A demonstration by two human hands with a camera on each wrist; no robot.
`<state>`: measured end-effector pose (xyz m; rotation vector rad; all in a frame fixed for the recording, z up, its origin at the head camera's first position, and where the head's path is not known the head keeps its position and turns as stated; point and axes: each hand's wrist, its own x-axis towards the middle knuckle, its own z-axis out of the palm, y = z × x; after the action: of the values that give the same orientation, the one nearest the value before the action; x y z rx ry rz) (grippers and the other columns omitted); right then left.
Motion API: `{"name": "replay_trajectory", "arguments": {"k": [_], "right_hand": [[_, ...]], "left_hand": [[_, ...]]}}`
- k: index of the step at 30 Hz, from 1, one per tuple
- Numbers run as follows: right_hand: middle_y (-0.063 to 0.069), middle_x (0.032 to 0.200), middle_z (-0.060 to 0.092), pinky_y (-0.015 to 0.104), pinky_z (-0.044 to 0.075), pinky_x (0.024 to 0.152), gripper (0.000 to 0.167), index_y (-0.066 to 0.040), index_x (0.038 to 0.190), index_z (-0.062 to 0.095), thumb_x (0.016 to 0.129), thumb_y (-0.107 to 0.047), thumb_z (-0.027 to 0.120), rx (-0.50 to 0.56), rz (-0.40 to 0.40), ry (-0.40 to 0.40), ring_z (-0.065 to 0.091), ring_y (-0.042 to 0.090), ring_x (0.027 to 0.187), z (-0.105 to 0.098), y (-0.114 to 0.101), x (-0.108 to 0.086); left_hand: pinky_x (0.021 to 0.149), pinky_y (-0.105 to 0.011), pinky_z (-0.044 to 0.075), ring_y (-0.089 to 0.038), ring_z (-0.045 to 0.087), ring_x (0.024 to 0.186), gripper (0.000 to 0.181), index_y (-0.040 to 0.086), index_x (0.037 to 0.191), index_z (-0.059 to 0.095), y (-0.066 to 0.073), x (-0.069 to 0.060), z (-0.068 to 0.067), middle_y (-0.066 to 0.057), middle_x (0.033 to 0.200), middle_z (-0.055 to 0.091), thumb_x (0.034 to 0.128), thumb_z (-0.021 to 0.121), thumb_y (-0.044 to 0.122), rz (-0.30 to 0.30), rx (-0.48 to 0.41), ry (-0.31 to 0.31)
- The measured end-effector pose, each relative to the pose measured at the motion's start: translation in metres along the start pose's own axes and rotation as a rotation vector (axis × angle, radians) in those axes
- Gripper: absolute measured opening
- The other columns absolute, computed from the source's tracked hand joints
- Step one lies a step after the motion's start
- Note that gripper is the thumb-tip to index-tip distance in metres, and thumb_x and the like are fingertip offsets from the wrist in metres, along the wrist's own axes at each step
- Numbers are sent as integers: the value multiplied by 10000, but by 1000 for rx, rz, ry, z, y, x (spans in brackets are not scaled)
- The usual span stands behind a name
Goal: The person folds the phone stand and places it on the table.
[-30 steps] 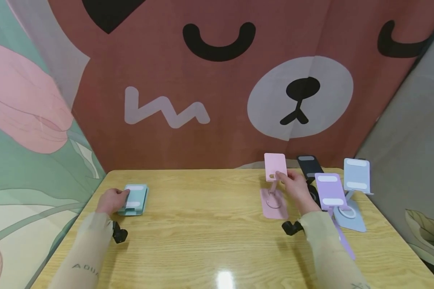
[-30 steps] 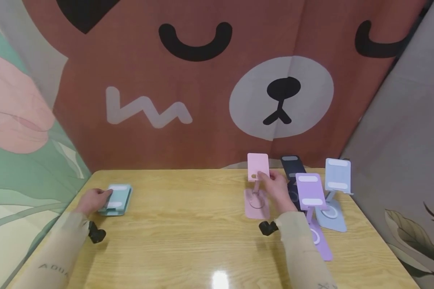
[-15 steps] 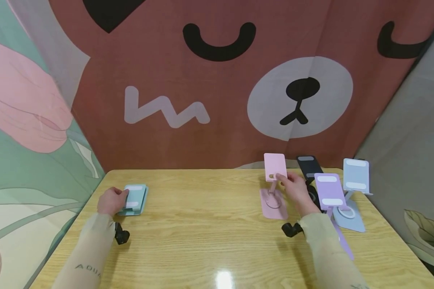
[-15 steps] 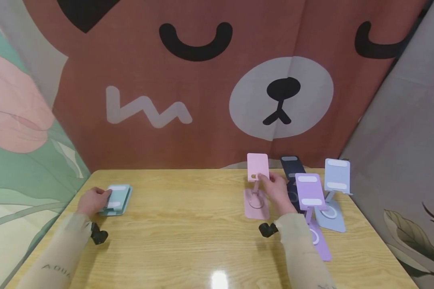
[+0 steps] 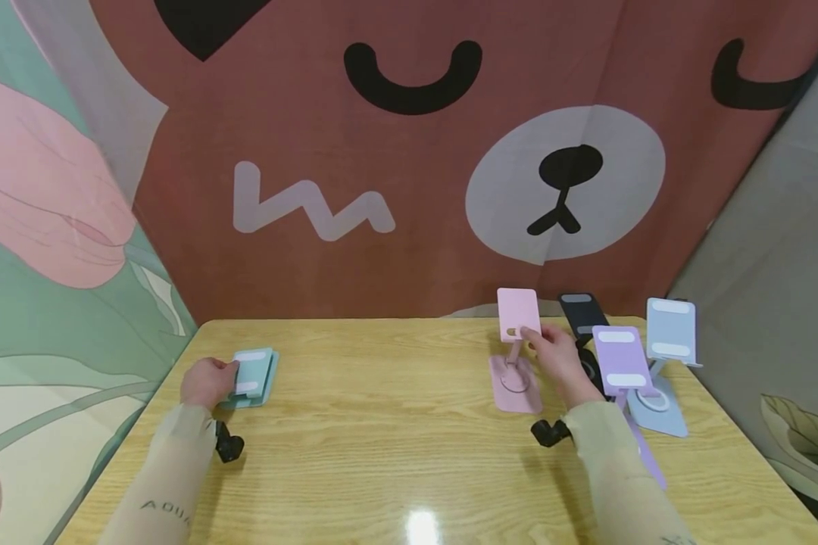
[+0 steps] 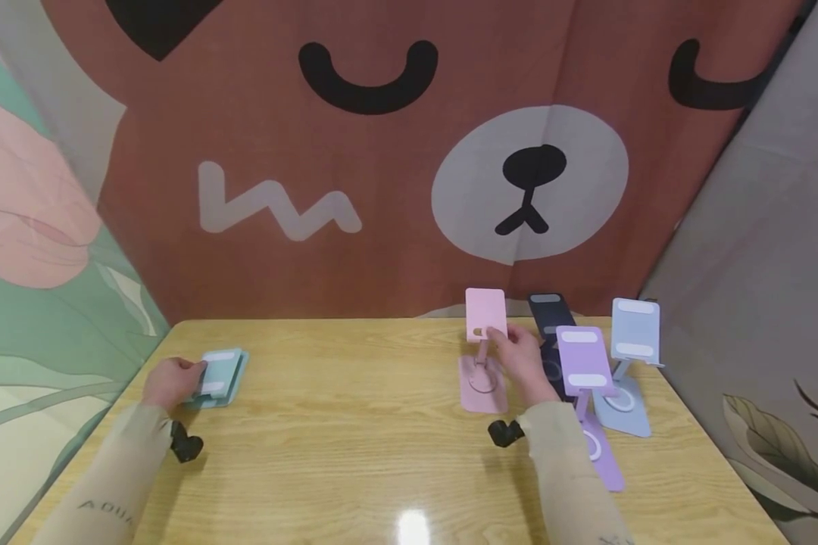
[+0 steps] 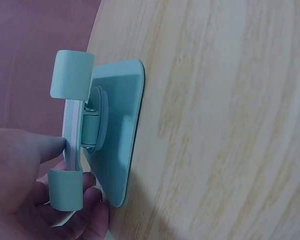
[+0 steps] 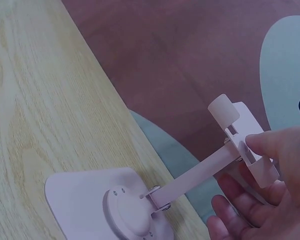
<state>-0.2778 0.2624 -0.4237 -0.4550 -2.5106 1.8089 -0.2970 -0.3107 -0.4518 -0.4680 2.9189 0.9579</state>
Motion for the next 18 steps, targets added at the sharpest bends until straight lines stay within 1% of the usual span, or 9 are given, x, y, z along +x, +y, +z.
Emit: {"name": "replay_trajectory", "arguments": {"k": [5, 9, 12, 16, 18], "right_hand": [[230, 1542, 372, 527, 339, 1116, 667, 8, 1536, 356, 1058, -426, 519, -2, -2, -19, 385, 408, 1379, 0, -1, 1], [229, 1530, 387, 519, 327, 1124, 669, 5, 1538, 357, 1060, -440, 502, 18, 5, -20, 387, 390, 1377, 0, -3, 5], [229, 1522, 396, 507, 334, 1123, 677, 4, 1542, 357, 1059, -452, 490, 17, 12, -10, 387, 373, 1370, 1, -7, 9], [246, 1524, 388, 501, 332, 1127, 723, 11, 1564, 309, 1057, -479, 469, -14, 32, -2, 396, 379, 1355, 0, -14, 16], [255, 1525, 385, 506, 319, 1132, 745, 11, 1571, 288, 1055, -502, 450, -33, 43, -2, 396, 386, 1347, -1, -18, 18]], "left_hand": [[751, -434, 452, -396, 560, 933, 499, -129, 1192, 566, 0, -2, 1, -306, 1127, 614, 1040, 480, 338, -14, -28, 13], [761, -444, 451, -405, 554, 968, 517, -100, 1235, 536, 2, -3, 1, -310, 1182, 590, 1040, 460, 373, -27, -53, 45], [747, -442, 444, -388, 557, 958, 503, -65, 1242, 535, 5, -4, 2, -275, 1166, 595, 1041, 464, 391, -20, -71, 91], [752, -456, 442, -368, 576, 931, 463, -33, 1213, 575, 14, -5, 6, -229, 1112, 621, 1035, 491, 386, 27, -99, 183], [761, -454, 436, -359, 571, 923, 442, -26, 1202, 585, 19, -7, 8, -217, 1086, 621, 1037, 502, 376, 49, -118, 210]]}}
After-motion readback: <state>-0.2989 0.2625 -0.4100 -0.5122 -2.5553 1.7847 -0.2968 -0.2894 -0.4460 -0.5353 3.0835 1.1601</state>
